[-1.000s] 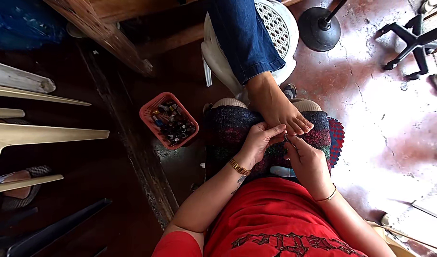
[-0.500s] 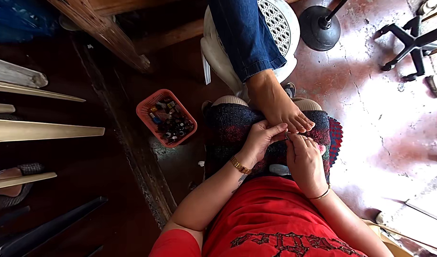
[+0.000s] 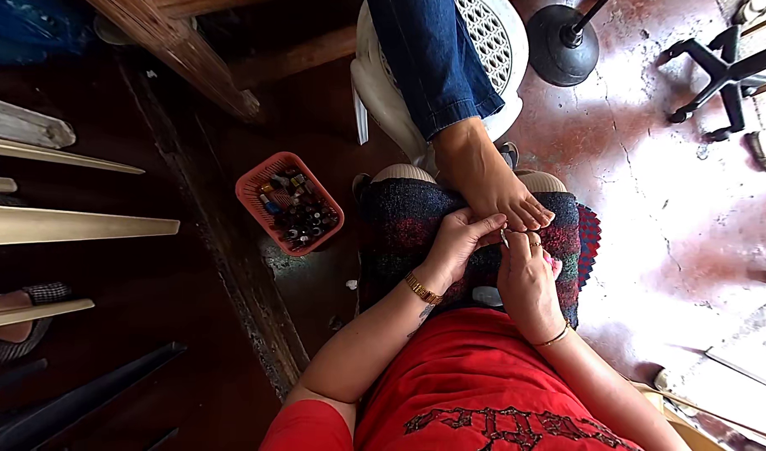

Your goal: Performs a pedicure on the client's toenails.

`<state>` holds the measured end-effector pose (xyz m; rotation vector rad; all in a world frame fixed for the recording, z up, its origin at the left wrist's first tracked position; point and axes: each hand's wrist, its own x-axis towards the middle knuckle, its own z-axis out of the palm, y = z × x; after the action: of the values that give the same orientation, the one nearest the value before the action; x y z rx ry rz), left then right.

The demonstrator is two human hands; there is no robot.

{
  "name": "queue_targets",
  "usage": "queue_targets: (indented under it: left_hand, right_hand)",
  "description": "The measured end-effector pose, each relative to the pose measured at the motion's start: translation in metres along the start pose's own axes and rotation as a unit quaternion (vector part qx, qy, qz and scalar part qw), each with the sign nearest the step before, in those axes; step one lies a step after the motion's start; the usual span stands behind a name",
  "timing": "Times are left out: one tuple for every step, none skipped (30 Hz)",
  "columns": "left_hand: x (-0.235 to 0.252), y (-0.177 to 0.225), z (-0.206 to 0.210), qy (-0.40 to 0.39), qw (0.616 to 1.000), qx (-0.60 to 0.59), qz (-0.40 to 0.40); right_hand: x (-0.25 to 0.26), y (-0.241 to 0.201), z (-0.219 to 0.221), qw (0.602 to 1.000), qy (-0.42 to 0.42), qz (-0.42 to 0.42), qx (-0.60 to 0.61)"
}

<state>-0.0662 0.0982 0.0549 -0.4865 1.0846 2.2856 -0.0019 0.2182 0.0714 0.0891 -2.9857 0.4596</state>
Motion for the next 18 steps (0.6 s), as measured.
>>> queue_targets:
  left_hand:
    - [0.0,-0.0002,-0.0001,0.0,1.0,0.0,0.001]
    - [-0.0001,-0.0006,-0.0002,0.001,1.0,-0.001,0.001]
    - [-0.0002,-0.0009,-0.0005,0.001,1.0,0.0,0.002]
    - [-0.0003,-0.0011,-0.0007,0.001,1.0,0.001,0.002]
    - [-0.0006,-0.0012,-0.0009,0.0,1.0,0.001,0.002]
    - [-0.0007,-0.0012,-0.0009,-0.002,1.0,0.002,0.004]
    - [-0.0007,-0.0013,-0.0007,-0.002,1.0,0.003,0.007]
    - [-0.0009,-0.0011,-0.0004,-0.002,1.0,0.003,0.008]
    - [-0.0012,-0.0008,-0.0001,-0.001,1.0,0.004,0.008]
    - [-0.0015,-0.0003,0.0001,0.0,1.0,0.004,0.007]
    - [-0.0017,0.0,0.0001,0.001,1.0,0.004,0.005]
    - [-0.0018,0.0,0.0001,0.002,1.0,0.003,0.005]
    - [-0.0017,-0.0001,0.0,0.002,1.0,0.002,0.005]
    - [-0.0018,-0.0002,-0.0001,0.001,1.0,0.001,0.005]
    - [-0.0019,-0.0003,-0.0002,0.0,1.0,0.001,0.005]
    - [-0.0021,-0.0004,-0.0003,0.0,1.0,0.001,0.006]
    - [-0.0022,-0.0004,-0.0003,0.0,1.0,0.002,0.006]
    - [-0.0023,-0.0007,-0.0004,0.0,1.0,0.004,0.007]
  right_hand:
    - [0.0,-0.0004,0.0001,1.0,-0.002,0.003,0.002]
    - [-0.0002,-0.0005,0.0003,1.0,-0.002,0.005,0.001]
    - [-0.0003,-0.0006,0.0007,1.0,-0.001,0.006,-0.001]
    - [-0.0003,-0.0006,0.0011,1.0,0.0,0.007,-0.002]
    - [-0.0004,-0.0004,0.0012,1.0,0.0,0.007,0.0]
    - [-0.0004,-0.0002,0.0009,1.0,-0.004,0.006,0.002]
    - [-0.0002,-0.0001,0.0003,1.0,-0.008,0.006,0.003]
    - [0.0001,-0.0002,-0.0002,1.0,-0.013,0.008,0.008]
    - [0.0005,0.0,-0.0005,1.0,-0.018,0.008,0.01]
    - [0.0006,0.0003,-0.0001,1.0,-0.021,0.009,0.013]
    - [0.0004,0.0005,0.0007,1.0,-0.022,0.012,0.017]
    - [0.0001,0.0006,0.0013,0.999,-0.022,0.015,0.022]
    - [0.0,0.0005,0.0016,0.999,-0.022,0.018,0.024]
    - [-0.0003,0.0004,0.0017,0.999,-0.022,0.02,0.025]
    - [-0.0006,0.0003,0.0017,0.999,-0.023,0.022,0.024]
    - [-0.0007,0.0001,0.0015,0.999,-0.025,0.022,0.021]
    - [-0.0007,0.0,0.0015,0.999,-0.027,0.022,0.019]
    - [-0.0006,-0.0001,0.0016,0.999,-0.029,0.023,0.018]
